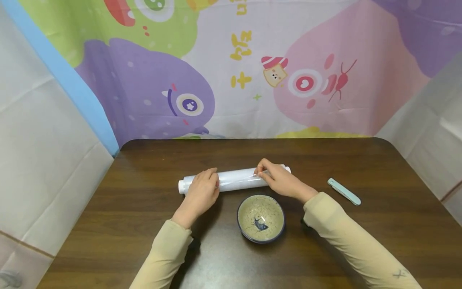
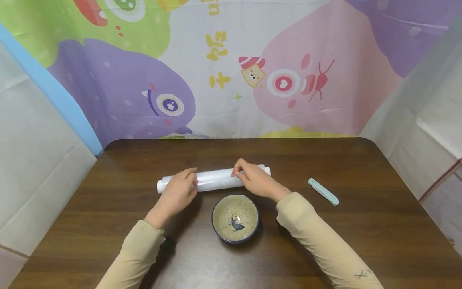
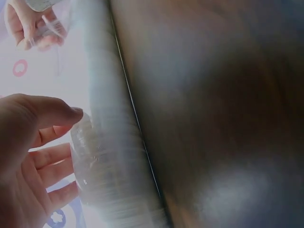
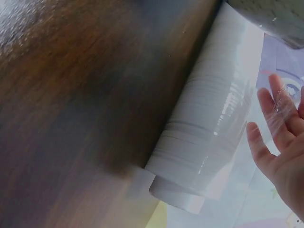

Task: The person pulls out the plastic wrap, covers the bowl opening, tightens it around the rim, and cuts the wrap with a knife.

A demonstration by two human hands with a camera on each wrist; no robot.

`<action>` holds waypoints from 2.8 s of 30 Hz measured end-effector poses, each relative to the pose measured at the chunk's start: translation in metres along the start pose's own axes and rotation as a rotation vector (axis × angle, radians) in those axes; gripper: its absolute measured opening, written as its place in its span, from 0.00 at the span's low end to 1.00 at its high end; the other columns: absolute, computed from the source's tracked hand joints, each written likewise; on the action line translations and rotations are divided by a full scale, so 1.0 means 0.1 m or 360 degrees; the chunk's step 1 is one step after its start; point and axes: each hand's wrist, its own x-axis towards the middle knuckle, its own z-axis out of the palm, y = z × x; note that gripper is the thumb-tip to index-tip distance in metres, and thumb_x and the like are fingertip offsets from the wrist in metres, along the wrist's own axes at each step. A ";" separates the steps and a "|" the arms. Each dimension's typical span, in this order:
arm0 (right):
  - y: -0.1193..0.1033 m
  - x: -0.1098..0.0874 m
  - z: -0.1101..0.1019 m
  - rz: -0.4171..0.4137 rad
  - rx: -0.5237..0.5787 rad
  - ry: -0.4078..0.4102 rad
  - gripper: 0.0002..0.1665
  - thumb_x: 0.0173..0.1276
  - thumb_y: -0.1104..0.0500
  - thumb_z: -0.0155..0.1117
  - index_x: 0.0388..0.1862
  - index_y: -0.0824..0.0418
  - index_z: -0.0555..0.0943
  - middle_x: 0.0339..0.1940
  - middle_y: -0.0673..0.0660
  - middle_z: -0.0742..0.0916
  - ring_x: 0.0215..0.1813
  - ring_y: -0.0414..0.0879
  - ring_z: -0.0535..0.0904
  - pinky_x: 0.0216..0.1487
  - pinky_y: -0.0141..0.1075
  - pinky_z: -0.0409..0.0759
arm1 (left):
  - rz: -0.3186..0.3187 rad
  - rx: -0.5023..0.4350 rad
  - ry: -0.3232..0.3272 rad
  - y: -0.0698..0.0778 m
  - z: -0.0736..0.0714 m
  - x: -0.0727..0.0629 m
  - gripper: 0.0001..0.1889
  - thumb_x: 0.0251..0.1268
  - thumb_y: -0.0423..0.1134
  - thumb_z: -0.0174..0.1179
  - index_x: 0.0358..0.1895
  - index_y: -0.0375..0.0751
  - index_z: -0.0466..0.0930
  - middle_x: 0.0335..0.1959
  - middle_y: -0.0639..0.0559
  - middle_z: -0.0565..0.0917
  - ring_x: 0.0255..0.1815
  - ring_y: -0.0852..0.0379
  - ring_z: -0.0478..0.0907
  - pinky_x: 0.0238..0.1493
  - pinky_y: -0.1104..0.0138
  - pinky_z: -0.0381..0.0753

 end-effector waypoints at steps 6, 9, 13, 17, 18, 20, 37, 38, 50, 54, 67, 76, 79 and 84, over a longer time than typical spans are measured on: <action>-0.03 0.02 -0.03 -0.0043 -0.0030 0.0133 0.02 0.68 0.59 0.53 0.35 0.57 0.72 0.35 0.49 0.81 0.45 0.45 0.78 0.43 0.39 0.77 | 0.0035 0.0006 0.0005 0.01 -0.04 0.01 0.07 0.47 0.27 0.59 0.24 0.40 0.70 0.49 0.40 0.78 0.51 0.45 0.75 0.55 0.56 0.70; -0.03 0.03 -0.04 -0.0065 -0.0063 0.0157 0.03 0.66 0.60 0.55 0.35 0.57 0.72 0.33 0.49 0.79 0.38 0.42 0.76 0.37 0.35 0.76 | 0.0049 0.0012 0.0045 0.02 -0.09 0.04 0.05 0.48 0.28 0.58 0.25 0.39 0.71 0.47 0.42 0.79 0.49 0.46 0.76 0.53 0.56 0.71; -0.01 0.02 -0.05 -0.0086 -0.0073 0.0139 0.05 0.65 0.62 0.56 0.40 0.58 0.73 0.36 0.50 0.79 0.36 0.41 0.74 0.35 0.34 0.74 | 0.0064 0.0005 0.0082 0.04 -0.17 0.09 0.03 0.50 0.28 0.57 0.26 0.38 0.73 0.44 0.44 0.79 0.45 0.47 0.77 0.47 0.57 0.74; 0.00 0.00 -0.07 -0.0090 -0.0091 0.0040 0.12 0.66 0.61 0.55 0.48 0.57 0.76 0.38 0.49 0.80 0.36 0.41 0.71 0.35 0.34 0.72 | 0.0059 -0.0009 0.0067 0.05 -0.21 0.10 0.03 0.51 0.29 0.57 0.27 0.38 0.72 0.33 0.47 0.79 0.34 0.50 0.77 0.36 0.60 0.75; 0.00 -0.01 -0.06 -0.0088 -0.0106 0.0015 0.12 0.67 0.61 0.55 0.49 0.56 0.76 0.37 0.48 0.79 0.36 0.40 0.70 0.34 0.34 0.71 | 0.0057 -0.0007 0.0061 0.05 -0.21 0.09 0.03 0.52 0.29 0.57 0.27 0.39 0.72 0.30 0.49 0.78 0.31 0.51 0.76 0.34 0.61 0.74; -0.01 -0.03 -0.07 -0.0106 -0.0134 -0.0018 0.12 0.68 0.60 0.53 0.48 0.56 0.78 0.35 0.47 0.79 0.35 0.40 0.68 0.34 0.34 0.70 | 0.0052 -0.0005 0.0045 0.05 -0.21 0.07 0.04 0.53 0.29 0.57 0.27 0.40 0.72 0.24 0.51 0.75 0.27 0.53 0.74 0.31 0.62 0.73; -0.03 -0.02 -0.06 -0.0082 0.0011 0.0246 0.06 0.66 0.60 0.57 0.36 0.60 0.80 0.33 0.49 0.83 0.38 0.41 0.77 0.40 0.36 0.78 | -0.0027 0.0085 0.0018 -0.12 -0.20 -0.19 0.14 0.48 0.31 0.63 0.42 0.39 0.79 0.42 0.47 0.81 0.43 0.47 0.78 0.45 0.55 0.74; -0.04 -0.02 -0.06 -0.0080 0.0006 0.0251 0.06 0.66 0.60 0.56 0.37 0.60 0.80 0.33 0.49 0.82 0.38 0.40 0.77 0.40 0.36 0.77 | -0.0028 0.0079 0.0058 -0.13 -0.20 -0.19 0.12 0.48 0.30 0.63 0.39 0.39 0.80 0.39 0.47 0.81 0.40 0.47 0.78 0.43 0.56 0.74; -0.10 -0.01 -0.12 -0.0014 -0.0002 0.0295 0.06 0.66 0.58 0.55 0.36 0.57 0.79 0.33 0.50 0.82 0.35 0.41 0.75 0.38 0.35 0.74 | -0.0202 -0.0109 0.0108 -0.15 -0.33 -0.14 0.01 0.57 0.33 0.59 0.29 0.42 0.78 0.27 0.52 0.81 0.28 0.52 0.80 0.28 0.58 0.77; -0.09 0.00 -0.16 0.0008 0.0016 0.0329 0.06 0.67 0.58 0.55 0.37 0.56 0.79 0.34 0.49 0.81 0.35 0.41 0.75 0.38 0.36 0.75 | -0.0192 -0.0120 0.0134 -0.14 -0.37 -0.06 0.02 0.57 0.32 0.59 0.30 0.42 0.79 0.27 0.52 0.81 0.27 0.53 0.79 0.28 0.58 0.76; -0.09 -0.06 -0.37 0.0110 -0.0029 0.0535 0.09 0.67 0.56 0.54 0.38 0.58 0.80 0.37 0.51 0.80 0.36 0.43 0.74 0.38 0.38 0.73 | -0.0193 -0.0234 0.0162 -0.11 -0.40 0.26 0.03 0.59 0.37 0.60 0.31 0.43 0.81 0.29 0.53 0.79 0.25 0.58 0.74 0.27 0.63 0.74; -0.11 -0.13 -0.51 0.0149 -0.0073 0.0634 0.10 0.67 0.55 0.54 0.39 0.58 0.80 0.36 0.51 0.81 0.36 0.43 0.74 0.38 0.37 0.72 | -0.0183 -0.0368 0.0254 -0.04 -0.42 0.42 0.03 0.59 0.37 0.59 0.32 0.42 0.81 0.28 0.53 0.78 0.25 0.58 0.72 0.30 0.63 0.73; -0.13 -0.16 -0.57 0.0166 -0.0087 0.0680 0.10 0.67 0.55 0.54 0.39 0.57 0.80 0.36 0.51 0.81 0.34 0.42 0.73 0.35 0.36 0.72 | -0.0160 -0.0398 0.0291 -0.01 -0.43 0.47 0.03 0.59 0.37 0.59 0.32 0.42 0.81 0.28 0.53 0.78 0.26 0.58 0.73 0.31 0.63 0.73; -0.15 -0.20 -0.66 0.0152 -0.0119 0.0764 0.10 0.67 0.55 0.54 0.39 0.58 0.81 0.37 0.51 0.81 0.36 0.42 0.74 0.37 0.33 0.72 | -0.0100 -0.0418 0.0346 0.03 -0.46 0.56 0.03 0.59 0.36 0.60 0.32 0.42 0.81 0.30 0.53 0.79 0.29 0.57 0.75 0.35 0.63 0.75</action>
